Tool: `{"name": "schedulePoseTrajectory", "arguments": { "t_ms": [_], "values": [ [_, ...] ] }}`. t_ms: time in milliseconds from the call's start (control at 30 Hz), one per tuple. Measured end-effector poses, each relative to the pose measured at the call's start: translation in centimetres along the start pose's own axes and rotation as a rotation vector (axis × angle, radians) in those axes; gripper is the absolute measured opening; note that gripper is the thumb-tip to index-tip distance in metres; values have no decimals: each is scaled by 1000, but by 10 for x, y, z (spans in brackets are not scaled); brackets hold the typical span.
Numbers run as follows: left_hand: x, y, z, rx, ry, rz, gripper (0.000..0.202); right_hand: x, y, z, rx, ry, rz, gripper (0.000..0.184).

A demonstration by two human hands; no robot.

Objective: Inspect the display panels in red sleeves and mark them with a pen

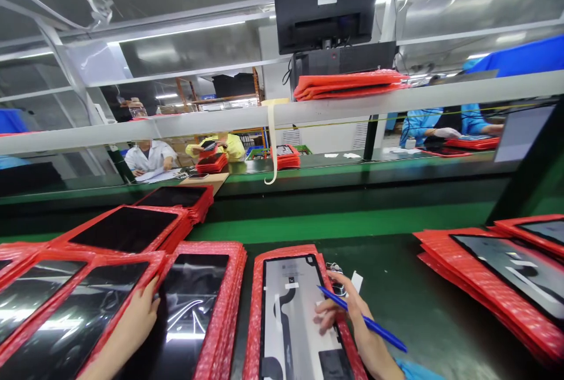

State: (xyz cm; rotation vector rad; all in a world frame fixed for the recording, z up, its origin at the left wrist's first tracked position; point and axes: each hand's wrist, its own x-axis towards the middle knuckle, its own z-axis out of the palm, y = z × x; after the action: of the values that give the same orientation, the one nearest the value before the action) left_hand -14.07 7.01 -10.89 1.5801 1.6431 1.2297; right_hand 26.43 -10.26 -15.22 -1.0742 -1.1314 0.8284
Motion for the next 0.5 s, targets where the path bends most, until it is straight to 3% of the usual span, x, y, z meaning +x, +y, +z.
{"name": "schedulePoseTrajectory", "arguments": {
  "t_ms": [67,200,367,500],
  "values": [
    [-8,6,10,1,-25,74,37,-2,-3,5,95,-19,101,47],
    [-41,31,43,-75,-195,114,39,-6,-7,11,-177,21,123,29],
    [-86,50,98,-266,-582,-111,38,-12,2,14,-353,35,104,37],
    [-100,47,125,-393,-695,-282,40,-14,7,16,-465,29,81,36]
  ]
}}
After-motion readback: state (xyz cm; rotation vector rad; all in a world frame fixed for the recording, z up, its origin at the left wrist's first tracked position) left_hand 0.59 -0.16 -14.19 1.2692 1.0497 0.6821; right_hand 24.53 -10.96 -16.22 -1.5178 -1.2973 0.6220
